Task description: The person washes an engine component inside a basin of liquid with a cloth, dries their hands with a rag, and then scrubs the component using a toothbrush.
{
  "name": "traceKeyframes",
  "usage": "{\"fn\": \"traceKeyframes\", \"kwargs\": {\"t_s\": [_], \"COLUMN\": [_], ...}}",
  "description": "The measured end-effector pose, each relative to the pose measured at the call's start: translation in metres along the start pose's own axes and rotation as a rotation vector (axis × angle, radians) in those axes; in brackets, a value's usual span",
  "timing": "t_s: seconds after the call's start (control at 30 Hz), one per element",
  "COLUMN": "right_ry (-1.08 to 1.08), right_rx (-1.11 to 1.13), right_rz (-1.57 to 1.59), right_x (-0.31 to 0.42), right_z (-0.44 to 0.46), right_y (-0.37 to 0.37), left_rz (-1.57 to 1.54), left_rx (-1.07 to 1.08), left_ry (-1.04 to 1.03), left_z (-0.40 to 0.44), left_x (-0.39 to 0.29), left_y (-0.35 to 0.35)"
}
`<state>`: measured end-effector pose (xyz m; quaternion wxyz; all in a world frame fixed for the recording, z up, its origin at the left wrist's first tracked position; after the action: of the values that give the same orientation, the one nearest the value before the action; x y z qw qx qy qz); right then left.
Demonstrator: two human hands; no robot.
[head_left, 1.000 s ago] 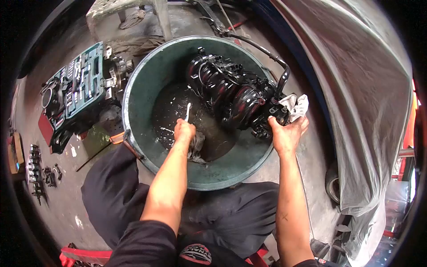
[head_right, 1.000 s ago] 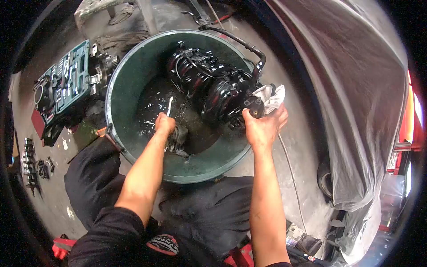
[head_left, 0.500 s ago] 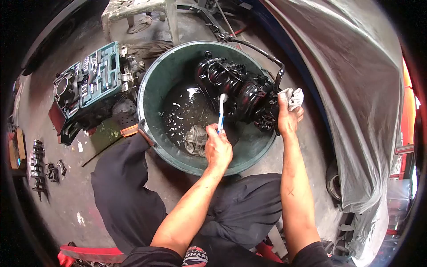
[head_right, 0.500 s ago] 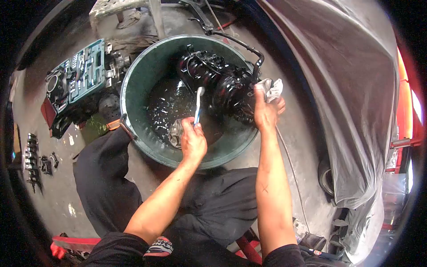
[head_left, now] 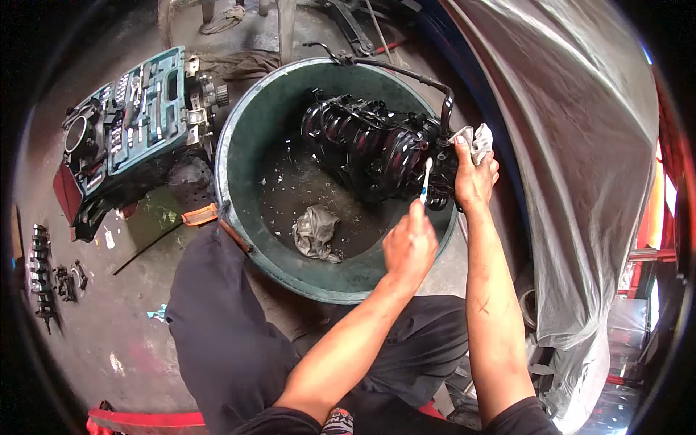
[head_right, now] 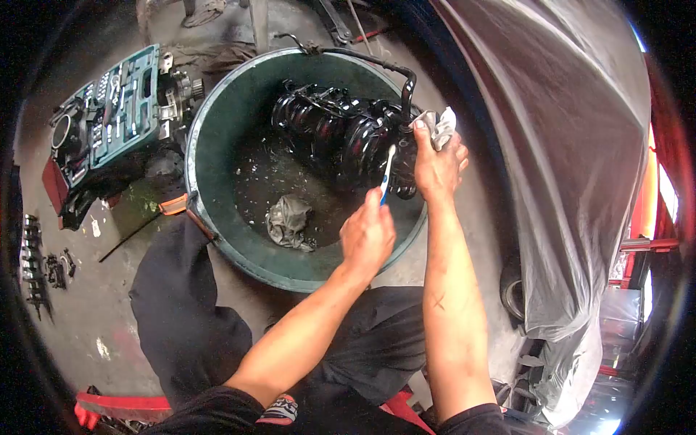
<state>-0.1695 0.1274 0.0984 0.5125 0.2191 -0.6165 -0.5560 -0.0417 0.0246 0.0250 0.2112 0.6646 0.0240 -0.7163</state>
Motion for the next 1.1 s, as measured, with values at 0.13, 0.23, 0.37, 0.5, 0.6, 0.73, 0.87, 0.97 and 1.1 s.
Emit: {"fn": "traceKeyframes", "kwargs": {"t_s": [0.13, 0.23, 0.37, 0.5, 0.6, 0.73, 0.87, 0.97, 1.1], "right_ry": [-0.003, 0.012, 0.024, -0.015, -0.098, -0.071, -0.073, -0.067, -0.078], "right_rx": [-0.037, -0.03, -0.001, -0.003, -0.037, -0.076, -0.067, -0.047, -0.056], "right_rz": [-0.018, 0.028, 0.142, 0.148, 0.056, 0.112, 0.138, 0.165, 0.17], "right_x": [-0.009, -0.031, -0.064, -0.064, -0.058, -0.043, -0.036, -0.034, -0.037], "right_z": [0.009, 0.017, 0.017, 0.004, 0.009, -0.004, -0.01, -0.009, -0.009], "right_y": [-0.003, -0.001, -0.002, 0.005, 0.001, 0.008, 0.012, 0.015, 0.014], "left_rz": [0.107, 0.141, 0.252, 0.3, 0.438, 0.422, 0.398, 0.45, 0.319], "left_rx": [0.155, 0.32, 0.304, 0.479, 0.431, 0.243, 0.104, 0.077, 0.084], "left_ry": [0.017, 0.006, -0.126, -0.139, -0.22, -0.188, -0.319, -0.397, -0.416], "left_z": [0.048, 0.028, 0.063, 0.038, 0.022, 0.022, 0.012, 0.01, 0.039], "left_x": [-0.03, -0.044, -0.021, -0.054, -0.049, -0.043, -0.052, -0.053, -0.029], "left_y": [0.004, 0.014, -0.001, 0.005, 0.013, 0.032, 0.04, 0.034, -0.008]}}
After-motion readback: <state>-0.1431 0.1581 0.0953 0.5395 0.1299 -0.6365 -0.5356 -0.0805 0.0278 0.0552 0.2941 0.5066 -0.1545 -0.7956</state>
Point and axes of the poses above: each hand's wrist, its own z-axis towards the middle knuckle, its own y-axis out of the back of the hand, x = y × z, the point moved 3 cm from there along z, towards the middle knuckle, and after that the axes turned 4 degrees about -y, right-handed, at the moved point
